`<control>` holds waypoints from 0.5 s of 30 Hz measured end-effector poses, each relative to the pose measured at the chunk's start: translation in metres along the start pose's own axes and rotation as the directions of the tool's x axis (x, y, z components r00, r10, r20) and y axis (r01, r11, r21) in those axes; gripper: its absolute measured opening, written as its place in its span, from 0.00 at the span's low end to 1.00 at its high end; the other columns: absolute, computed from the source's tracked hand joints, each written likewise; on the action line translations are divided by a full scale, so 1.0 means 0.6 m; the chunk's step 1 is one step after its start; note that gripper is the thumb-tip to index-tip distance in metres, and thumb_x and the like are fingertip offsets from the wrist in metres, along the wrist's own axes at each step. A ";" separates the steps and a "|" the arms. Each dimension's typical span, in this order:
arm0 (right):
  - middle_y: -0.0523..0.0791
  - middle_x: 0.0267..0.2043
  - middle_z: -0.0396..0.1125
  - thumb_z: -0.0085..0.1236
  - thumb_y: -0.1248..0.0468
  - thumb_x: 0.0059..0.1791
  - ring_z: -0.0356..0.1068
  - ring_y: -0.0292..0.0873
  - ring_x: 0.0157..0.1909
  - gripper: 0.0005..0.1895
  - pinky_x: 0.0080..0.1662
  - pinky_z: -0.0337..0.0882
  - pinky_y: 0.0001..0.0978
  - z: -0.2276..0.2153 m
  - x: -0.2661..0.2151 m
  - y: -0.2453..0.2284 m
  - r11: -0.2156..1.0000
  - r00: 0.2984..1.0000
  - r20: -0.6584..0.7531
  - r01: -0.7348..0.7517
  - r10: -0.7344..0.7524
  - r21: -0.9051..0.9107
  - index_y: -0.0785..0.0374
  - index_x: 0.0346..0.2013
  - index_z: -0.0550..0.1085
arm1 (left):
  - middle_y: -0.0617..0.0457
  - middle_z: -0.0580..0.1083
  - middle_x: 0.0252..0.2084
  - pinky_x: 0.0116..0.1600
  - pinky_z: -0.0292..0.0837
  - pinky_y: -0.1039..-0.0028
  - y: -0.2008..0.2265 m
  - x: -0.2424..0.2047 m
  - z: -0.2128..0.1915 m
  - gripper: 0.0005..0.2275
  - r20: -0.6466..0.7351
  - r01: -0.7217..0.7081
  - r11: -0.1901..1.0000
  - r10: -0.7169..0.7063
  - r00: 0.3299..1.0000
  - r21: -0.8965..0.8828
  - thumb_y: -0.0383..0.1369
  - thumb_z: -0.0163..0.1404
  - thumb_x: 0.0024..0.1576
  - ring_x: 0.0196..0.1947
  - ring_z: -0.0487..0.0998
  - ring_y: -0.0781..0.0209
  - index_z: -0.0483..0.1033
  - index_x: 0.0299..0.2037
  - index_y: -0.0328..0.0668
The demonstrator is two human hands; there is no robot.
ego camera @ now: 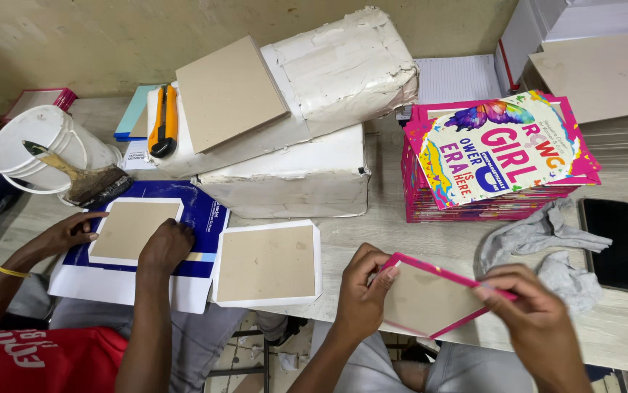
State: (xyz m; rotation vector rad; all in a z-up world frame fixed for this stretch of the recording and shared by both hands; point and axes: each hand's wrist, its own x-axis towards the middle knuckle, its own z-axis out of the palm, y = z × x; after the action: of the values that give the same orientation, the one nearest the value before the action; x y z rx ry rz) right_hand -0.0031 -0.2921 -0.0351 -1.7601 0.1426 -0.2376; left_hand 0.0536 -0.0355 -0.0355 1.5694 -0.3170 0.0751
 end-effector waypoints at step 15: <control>0.46 0.37 0.75 0.59 0.59 0.57 0.70 0.39 0.42 0.16 0.45 0.69 0.32 0.016 0.051 0.158 0.996 0.999 -0.043 0.013 -0.009 0.085 0.71 0.47 0.83 | 0.66 0.66 0.25 0.38 0.59 0.77 -0.024 0.027 0.047 0.15 -0.139 0.151 0.949 -0.195 0.971 -0.277 0.47 0.56 0.65 0.29 0.64 0.73 0.81 0.37 0.43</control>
State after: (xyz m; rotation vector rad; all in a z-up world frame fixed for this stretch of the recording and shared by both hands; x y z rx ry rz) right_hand 0.0323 -0.3091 -0.1269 -1.6719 0.1514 -0.2857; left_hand 0.0684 -0.0659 -0.0465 1.3093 -0.0539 0.0239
